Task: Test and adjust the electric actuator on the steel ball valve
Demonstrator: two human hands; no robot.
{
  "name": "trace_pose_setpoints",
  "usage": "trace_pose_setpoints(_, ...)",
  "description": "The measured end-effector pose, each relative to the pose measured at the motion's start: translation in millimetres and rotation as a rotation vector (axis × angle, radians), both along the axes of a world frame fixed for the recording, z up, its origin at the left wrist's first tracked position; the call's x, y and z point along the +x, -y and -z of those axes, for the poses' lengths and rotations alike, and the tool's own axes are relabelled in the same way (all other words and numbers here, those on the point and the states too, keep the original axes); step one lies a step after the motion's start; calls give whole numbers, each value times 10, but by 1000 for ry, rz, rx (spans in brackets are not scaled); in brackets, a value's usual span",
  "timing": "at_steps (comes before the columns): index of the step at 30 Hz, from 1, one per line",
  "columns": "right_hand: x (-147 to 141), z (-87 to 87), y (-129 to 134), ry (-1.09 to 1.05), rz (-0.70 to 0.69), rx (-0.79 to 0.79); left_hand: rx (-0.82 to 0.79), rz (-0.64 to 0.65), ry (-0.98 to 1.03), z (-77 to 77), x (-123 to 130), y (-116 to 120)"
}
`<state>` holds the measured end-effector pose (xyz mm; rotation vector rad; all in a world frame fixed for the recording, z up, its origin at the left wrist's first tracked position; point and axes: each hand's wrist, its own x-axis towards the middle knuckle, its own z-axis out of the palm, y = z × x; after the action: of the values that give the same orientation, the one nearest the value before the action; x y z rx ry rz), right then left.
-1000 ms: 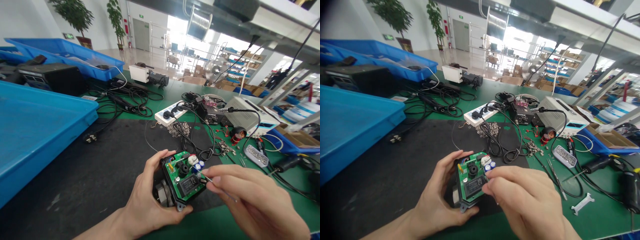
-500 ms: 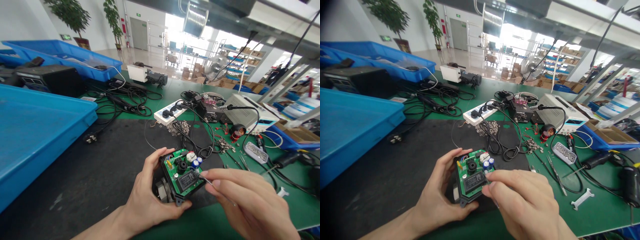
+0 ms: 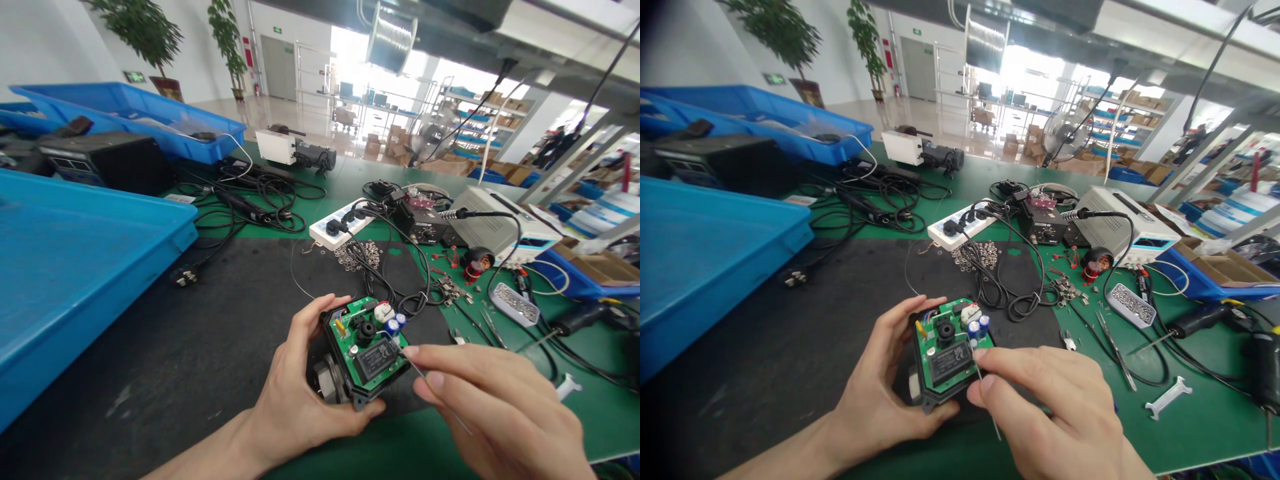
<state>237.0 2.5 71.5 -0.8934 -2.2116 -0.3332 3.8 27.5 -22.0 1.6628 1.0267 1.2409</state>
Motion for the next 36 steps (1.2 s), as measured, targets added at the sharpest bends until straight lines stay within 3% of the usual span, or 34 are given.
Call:
trace_pose_setpoints(5, 103, 80, 71, 40, -15, -65, 8, 4, 7, 5, 0, -8)
trace_pose_setpoints(12, 5, -26, 4, -10, -39, -31, -8, 1, -3, -8, -1, -10)
trace_pose_setpoints(18, 30, 2, 55, 8, -14, -49, -7, -4, -4, -28, 7, -3)
trace_pose_setpoints(25, -21, -48, -32, -120, -81, -114, -18, 17, -1, 0, -7, 2)
trace_pose_setpoints(30, -82, -24, -60, -236, -58, -161, -18, 17, 13, 2, -11, 3)
trace_pose_setpoints(36, -107, 8, -49, -242, -55, -122, -17, 17, 17, -2, -1, -7)
